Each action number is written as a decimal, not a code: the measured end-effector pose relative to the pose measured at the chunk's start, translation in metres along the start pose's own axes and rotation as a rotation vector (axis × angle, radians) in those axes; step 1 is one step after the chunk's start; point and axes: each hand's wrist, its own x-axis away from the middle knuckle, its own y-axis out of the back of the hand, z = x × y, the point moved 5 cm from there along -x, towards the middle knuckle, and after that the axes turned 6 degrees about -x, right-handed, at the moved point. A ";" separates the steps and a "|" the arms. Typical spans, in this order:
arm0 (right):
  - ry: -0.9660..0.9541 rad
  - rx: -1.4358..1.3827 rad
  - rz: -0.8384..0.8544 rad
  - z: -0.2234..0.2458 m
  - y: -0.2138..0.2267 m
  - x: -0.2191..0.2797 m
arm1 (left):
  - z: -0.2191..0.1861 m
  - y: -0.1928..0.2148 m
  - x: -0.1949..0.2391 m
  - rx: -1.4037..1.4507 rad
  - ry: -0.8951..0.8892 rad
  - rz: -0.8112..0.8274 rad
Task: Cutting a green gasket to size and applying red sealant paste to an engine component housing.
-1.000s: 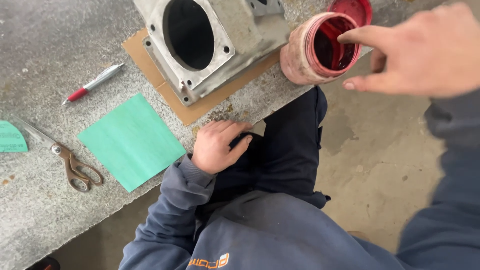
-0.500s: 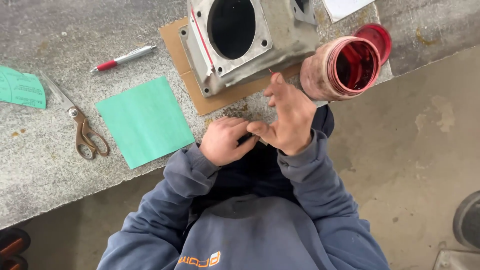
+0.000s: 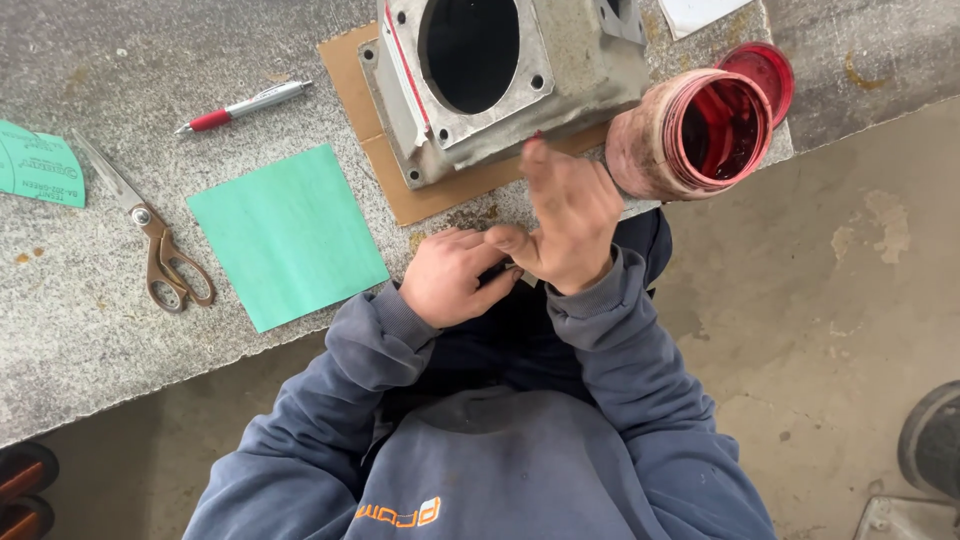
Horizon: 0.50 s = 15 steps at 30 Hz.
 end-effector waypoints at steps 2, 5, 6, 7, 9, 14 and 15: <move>0.025 0.015 0.005 0.000 -0.004 0.000 | 0.001 0.001 -0.001 -0.006 -0.006 -0.002; 0.075 0.041 0.036 0.000 -0.009 0.007 | -0.001 0.003 0.001 0.048 -0.041 -0.054; 0.075 0.081 0.035 -0.002 -0.010 0.008 | -0.001 0.003 0.001 0.042 -0.039 -0.060; 0.071 0.117 0.036 -0.002 -0.011 0.009 | -0.001 0.002 0.003 0.037 -0.033 -0.063; 0.064 0.176 0.040 -0.003 -0.013 0.009 | -0.001 0.001 0.003 0.014 -0.018 -0.048; 0.089 0.309 0.050 -0.007 -0.010 0.009 | 0.000 0.001 0.002 -0.016 0.007 -0.016; 0.094 0.333 0.045 -0.006 -0.009 0.009 | -0.001 0.001 0.001 -0.013 0.004 -0.020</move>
